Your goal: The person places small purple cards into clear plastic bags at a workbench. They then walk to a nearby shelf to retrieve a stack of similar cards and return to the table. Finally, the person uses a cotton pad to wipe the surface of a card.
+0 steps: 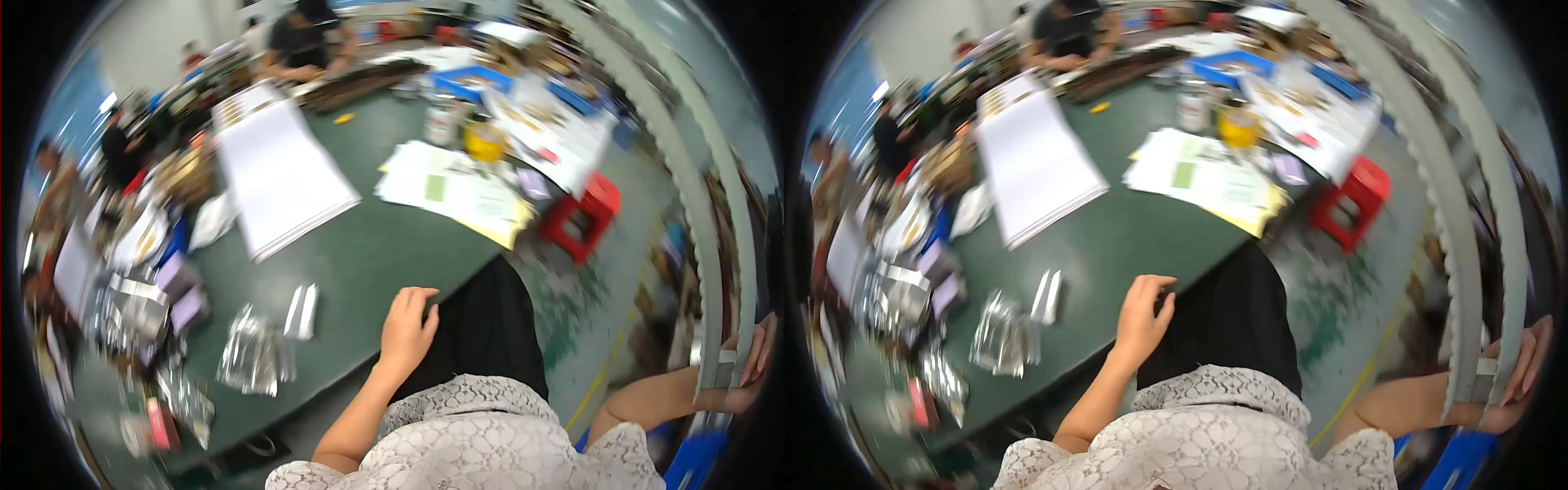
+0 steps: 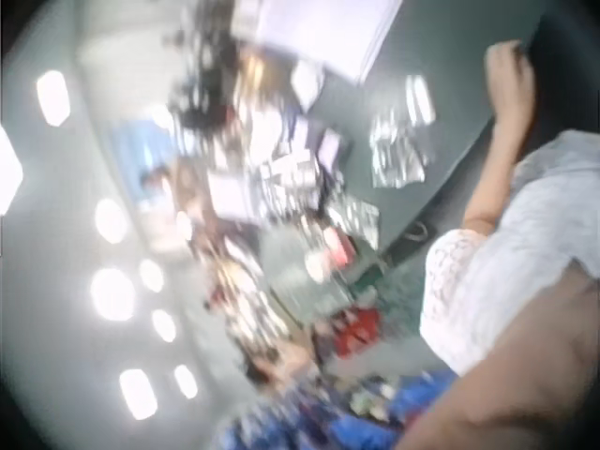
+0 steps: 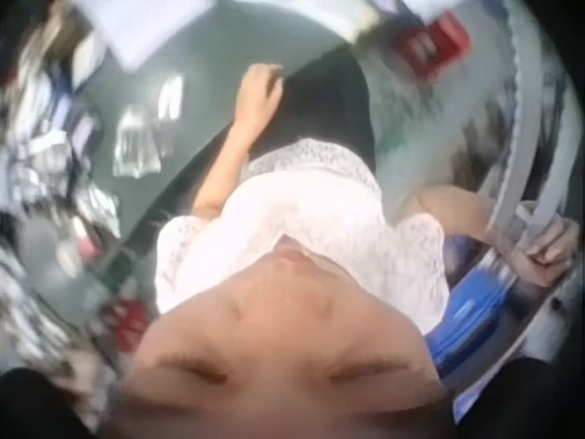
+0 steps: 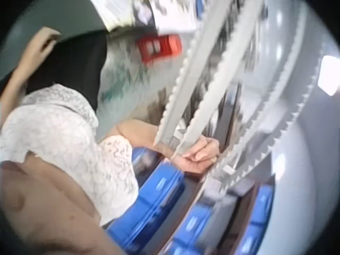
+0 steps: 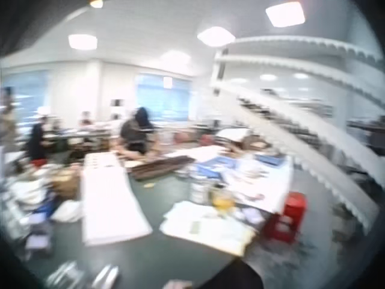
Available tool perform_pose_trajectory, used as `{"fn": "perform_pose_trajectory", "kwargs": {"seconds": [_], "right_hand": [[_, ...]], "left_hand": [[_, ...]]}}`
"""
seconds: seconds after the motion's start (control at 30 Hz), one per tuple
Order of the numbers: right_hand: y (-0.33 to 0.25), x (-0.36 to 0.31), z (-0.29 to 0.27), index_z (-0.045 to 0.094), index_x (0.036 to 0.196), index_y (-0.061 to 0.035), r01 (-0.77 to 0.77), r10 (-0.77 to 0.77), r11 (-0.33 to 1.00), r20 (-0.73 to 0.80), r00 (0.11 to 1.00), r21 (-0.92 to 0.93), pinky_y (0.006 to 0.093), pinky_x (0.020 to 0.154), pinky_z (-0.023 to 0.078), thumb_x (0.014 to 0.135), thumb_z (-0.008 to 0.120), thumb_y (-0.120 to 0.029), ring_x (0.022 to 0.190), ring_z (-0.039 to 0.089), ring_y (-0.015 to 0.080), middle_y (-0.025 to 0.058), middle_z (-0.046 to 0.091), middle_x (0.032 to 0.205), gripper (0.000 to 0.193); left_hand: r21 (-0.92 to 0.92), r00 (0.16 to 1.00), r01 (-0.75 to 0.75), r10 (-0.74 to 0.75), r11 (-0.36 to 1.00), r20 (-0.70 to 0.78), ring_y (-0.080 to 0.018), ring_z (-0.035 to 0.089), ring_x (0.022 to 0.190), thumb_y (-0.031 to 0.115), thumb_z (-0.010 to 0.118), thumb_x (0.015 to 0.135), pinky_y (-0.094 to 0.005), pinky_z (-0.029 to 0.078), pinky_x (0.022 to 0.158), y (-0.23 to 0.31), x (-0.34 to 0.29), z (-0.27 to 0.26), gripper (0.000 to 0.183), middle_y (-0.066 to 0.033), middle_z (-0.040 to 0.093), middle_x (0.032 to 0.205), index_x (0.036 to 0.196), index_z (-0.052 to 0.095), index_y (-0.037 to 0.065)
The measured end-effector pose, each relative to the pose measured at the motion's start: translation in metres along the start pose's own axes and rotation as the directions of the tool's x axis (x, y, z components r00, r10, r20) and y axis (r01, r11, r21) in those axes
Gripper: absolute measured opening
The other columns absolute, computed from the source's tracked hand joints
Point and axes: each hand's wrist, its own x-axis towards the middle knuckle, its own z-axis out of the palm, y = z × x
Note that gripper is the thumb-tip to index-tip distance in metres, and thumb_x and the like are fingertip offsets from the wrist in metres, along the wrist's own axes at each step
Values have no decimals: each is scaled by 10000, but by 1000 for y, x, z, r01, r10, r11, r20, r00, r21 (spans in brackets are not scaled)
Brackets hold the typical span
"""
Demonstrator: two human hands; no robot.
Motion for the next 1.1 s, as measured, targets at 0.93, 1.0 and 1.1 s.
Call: {"fn": "perform_pose_trajectory", "kwargs": {"seconds": [0.93, 1.0, 1.1], "right_hand": [[165, -204, -372, 587, 974, 26, -993, 167, -113, -984, -62, 44, 286, 545, 479, 773, 595, -64, 607, 586, 120, 48, 559, 711, 221], [144, -198, -361, 598, 1063, -10, -947, 248, -299, -948, -199, 120, 284, 594, 454, 733, 607, -127, 676, 583, 129, 67, 601, 756, 350], [103, -209, -350, 588, 1093, -21, -931, 396, -365, -908, -139, -16, 355, 704, 484, 721, 637, -143, 795, 640, 260, 157, 646, 855, 395]], "left_hand": [[458, -119, 748, -581, 481, 805, -174, 654, 847, 96, 495, 938, -291, 543, 737, 51, 143, 321, 229, -108, 653, 980, 1138, 574, 16], [547, -186, 669, -599, 503, 779, -186, 661, 800, 97, 508, 929, -304, 549, 713, 72, 167, 322, 216, -116, 652, 963, 1116, 576, 13], [579, -216, 590, -581, 563, 785, -205, 666, 755, 83, 512, 915, -312, 552, 680, 67, 190, 333, 209, -115, 652, 917, 1101, 578, 15]]}}
